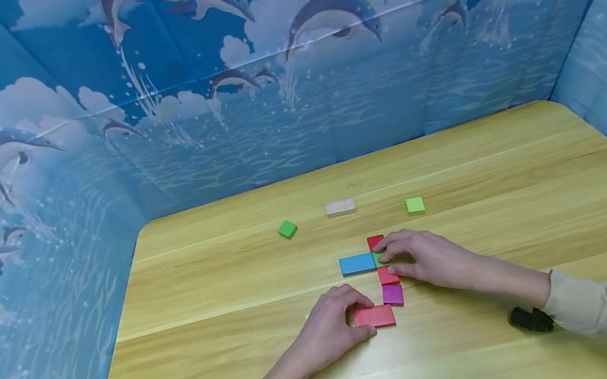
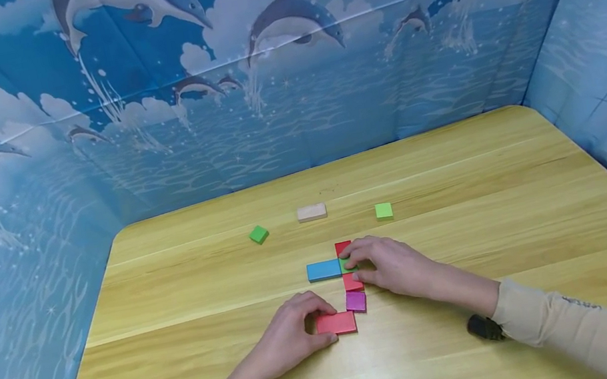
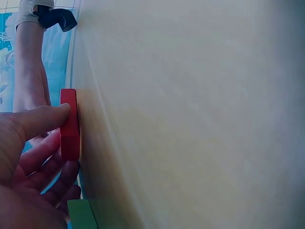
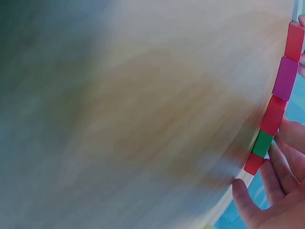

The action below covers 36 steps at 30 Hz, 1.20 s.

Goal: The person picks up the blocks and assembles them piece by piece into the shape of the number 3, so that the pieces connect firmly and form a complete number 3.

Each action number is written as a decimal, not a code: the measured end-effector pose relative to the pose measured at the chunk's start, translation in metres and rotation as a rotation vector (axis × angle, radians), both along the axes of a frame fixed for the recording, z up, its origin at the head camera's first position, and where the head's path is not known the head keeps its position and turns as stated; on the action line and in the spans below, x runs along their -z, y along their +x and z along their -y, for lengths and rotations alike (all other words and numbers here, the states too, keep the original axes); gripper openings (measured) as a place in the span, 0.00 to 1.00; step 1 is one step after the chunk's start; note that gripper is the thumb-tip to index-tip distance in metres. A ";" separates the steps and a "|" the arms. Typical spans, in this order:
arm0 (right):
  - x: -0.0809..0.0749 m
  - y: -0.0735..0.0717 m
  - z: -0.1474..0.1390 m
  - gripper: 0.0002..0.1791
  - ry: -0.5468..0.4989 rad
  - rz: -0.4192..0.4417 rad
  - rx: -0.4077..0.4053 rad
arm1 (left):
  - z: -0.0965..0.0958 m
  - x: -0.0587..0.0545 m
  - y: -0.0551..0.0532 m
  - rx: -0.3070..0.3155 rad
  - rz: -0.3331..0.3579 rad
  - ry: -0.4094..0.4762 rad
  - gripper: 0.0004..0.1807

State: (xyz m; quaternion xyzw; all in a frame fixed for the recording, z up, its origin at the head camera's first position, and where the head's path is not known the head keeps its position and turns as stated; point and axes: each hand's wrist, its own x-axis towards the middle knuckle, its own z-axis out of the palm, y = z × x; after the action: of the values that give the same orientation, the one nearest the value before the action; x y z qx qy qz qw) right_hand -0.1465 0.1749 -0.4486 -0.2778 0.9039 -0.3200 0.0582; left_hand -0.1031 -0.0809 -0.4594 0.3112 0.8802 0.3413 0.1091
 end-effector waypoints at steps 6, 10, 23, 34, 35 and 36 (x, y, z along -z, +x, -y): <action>0.000 0.000 0.000 0.15 0.006 -0.016 -0.006 | 0.000 -0.001 0.000 -0.004 0.009 0.000 0.16; 0.000 -0.001 0.000 0.15 0.014 -0.022 -0.003 | 0.000 0.000 -0.001 -0.010 0.018 -0.001 0.16; 0.001 -0.001 0.000 0.15 0.013 -0.021 -0.003 | 0.018 -0.010 -0.002 -0.059 0.057 0.121 0.18; 0.002 -0.001 0.001 0.15 0.009 -0.020 0.001 | 0.046 -0.018 -0.002 -0.157 0.034 0.153 0.18; 0.002 0.000 0.001 0.15 0.009 -0.021 0.000 | 0.049 -0.018 -0.001 -0.164 0.037 0.147 0.18; 0.002 0.000 0.001 0.15 0.008 -0.021 0.000 | 0.051 -0.018 -0.001 -0.172 0.041 0.139 0.19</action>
State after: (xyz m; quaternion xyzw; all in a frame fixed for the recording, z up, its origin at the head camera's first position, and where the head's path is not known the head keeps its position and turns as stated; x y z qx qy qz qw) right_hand -0.1468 0.1742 -0.4503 -0.2811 0.9058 -0.3132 0.0498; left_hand -0.1042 -0.1322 -0.4415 0.2341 0.8755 0.4159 0.0758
